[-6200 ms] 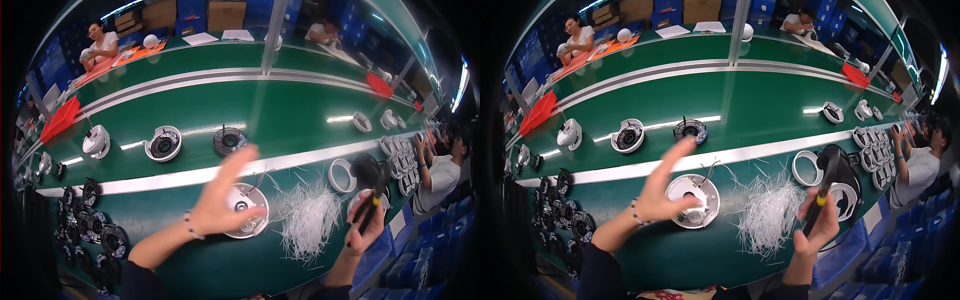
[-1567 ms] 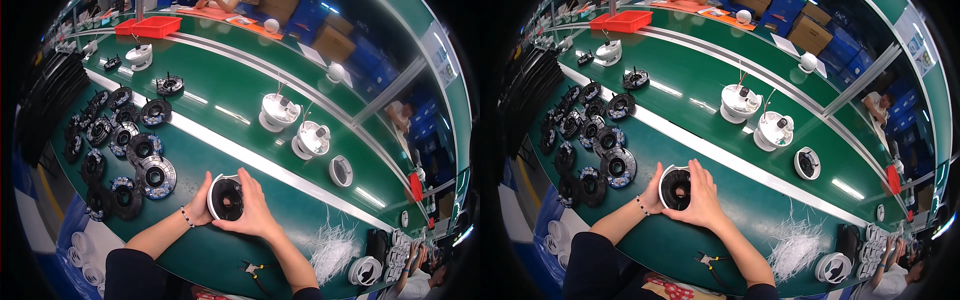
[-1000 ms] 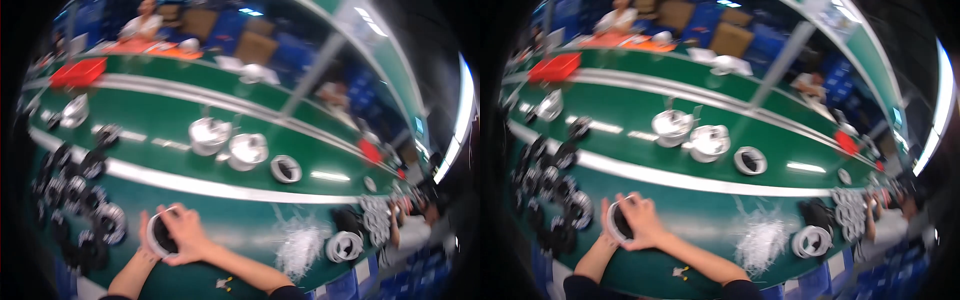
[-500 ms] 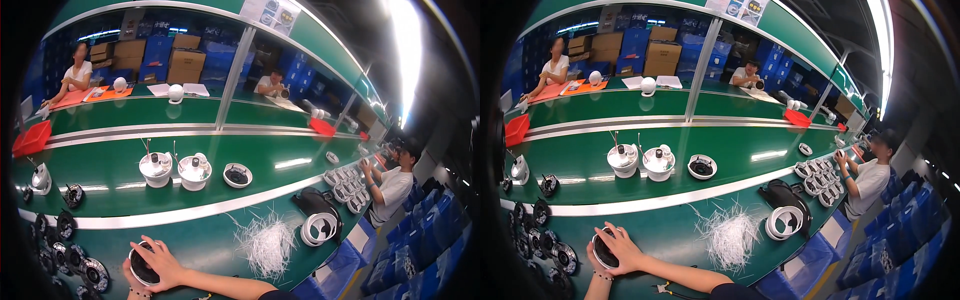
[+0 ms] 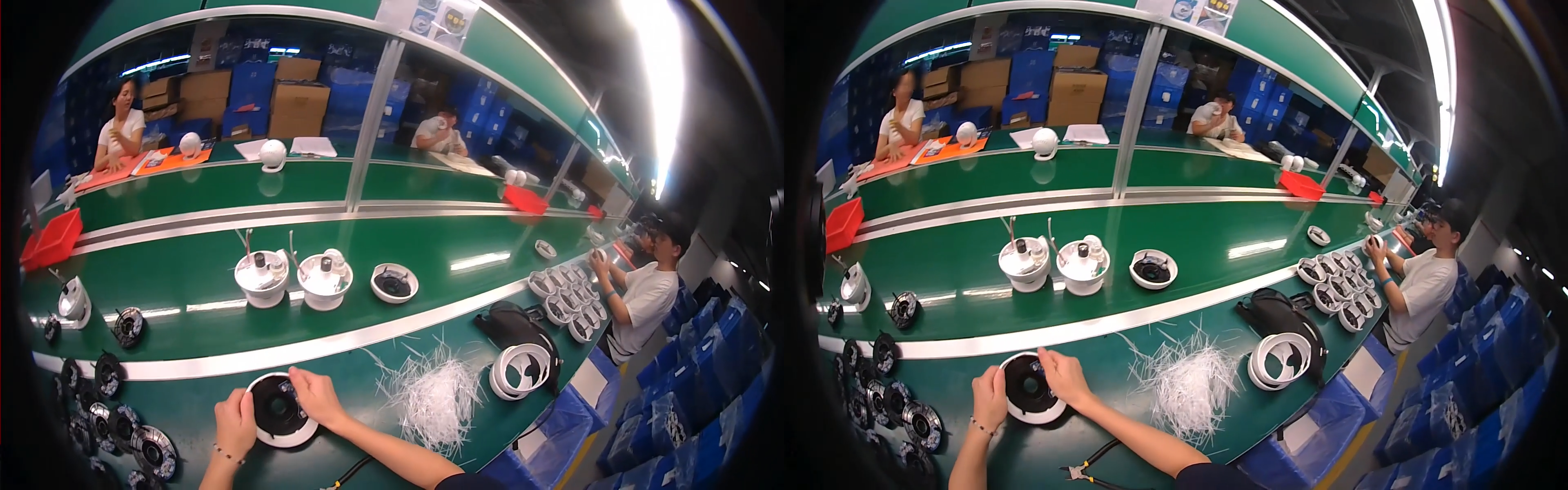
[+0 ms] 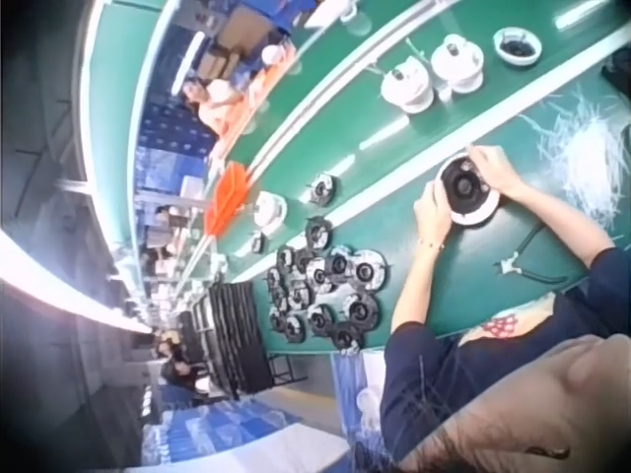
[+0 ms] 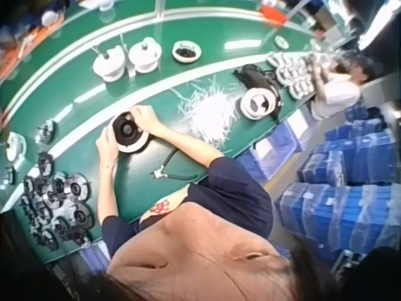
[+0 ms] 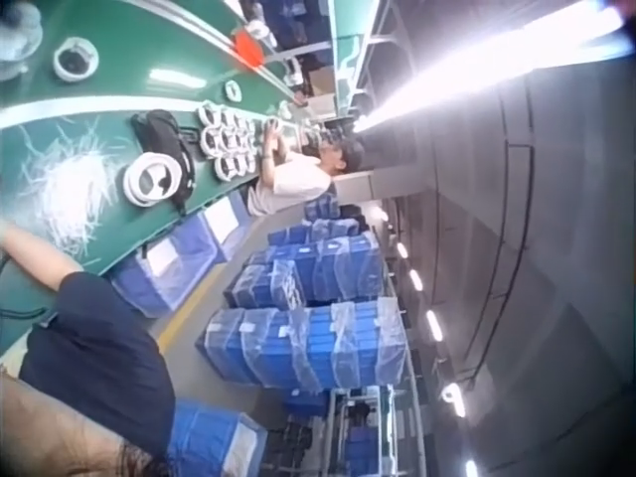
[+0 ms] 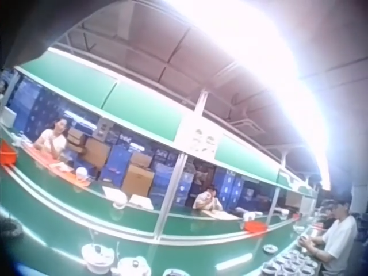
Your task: Assembling plastic and metal electronic components on a factory production line.
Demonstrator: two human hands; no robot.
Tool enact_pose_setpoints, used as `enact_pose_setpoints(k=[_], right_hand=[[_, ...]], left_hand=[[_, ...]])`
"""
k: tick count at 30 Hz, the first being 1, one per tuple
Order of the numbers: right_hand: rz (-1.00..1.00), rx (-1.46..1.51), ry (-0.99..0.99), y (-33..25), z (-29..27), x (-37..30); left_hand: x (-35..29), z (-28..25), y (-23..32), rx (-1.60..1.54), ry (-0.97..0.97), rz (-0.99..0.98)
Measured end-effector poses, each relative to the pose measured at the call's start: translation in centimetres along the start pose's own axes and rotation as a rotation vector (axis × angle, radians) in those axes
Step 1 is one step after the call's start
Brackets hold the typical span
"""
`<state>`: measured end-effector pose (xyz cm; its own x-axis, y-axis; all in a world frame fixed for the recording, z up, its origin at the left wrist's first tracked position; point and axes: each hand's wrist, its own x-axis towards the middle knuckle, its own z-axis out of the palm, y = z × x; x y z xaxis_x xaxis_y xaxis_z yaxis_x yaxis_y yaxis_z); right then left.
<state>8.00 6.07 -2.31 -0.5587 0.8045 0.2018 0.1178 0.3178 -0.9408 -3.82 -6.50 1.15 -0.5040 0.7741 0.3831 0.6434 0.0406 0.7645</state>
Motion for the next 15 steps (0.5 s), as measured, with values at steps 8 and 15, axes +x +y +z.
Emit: enact_pose_setpoints(k=[8, 15], right_hand=[[-0.13, 0.11, 0.112, -2.2, -2.9, 1.2], [-0.436, -0.112, 0.031, -6.4, -2.8, 2.1]], left_hand=[[2.3, 0.2, 3.2, -0.138, 0.038, 0.138], [1.7, -1.7, 1.7, -0.065, 0.033, 0.246]])
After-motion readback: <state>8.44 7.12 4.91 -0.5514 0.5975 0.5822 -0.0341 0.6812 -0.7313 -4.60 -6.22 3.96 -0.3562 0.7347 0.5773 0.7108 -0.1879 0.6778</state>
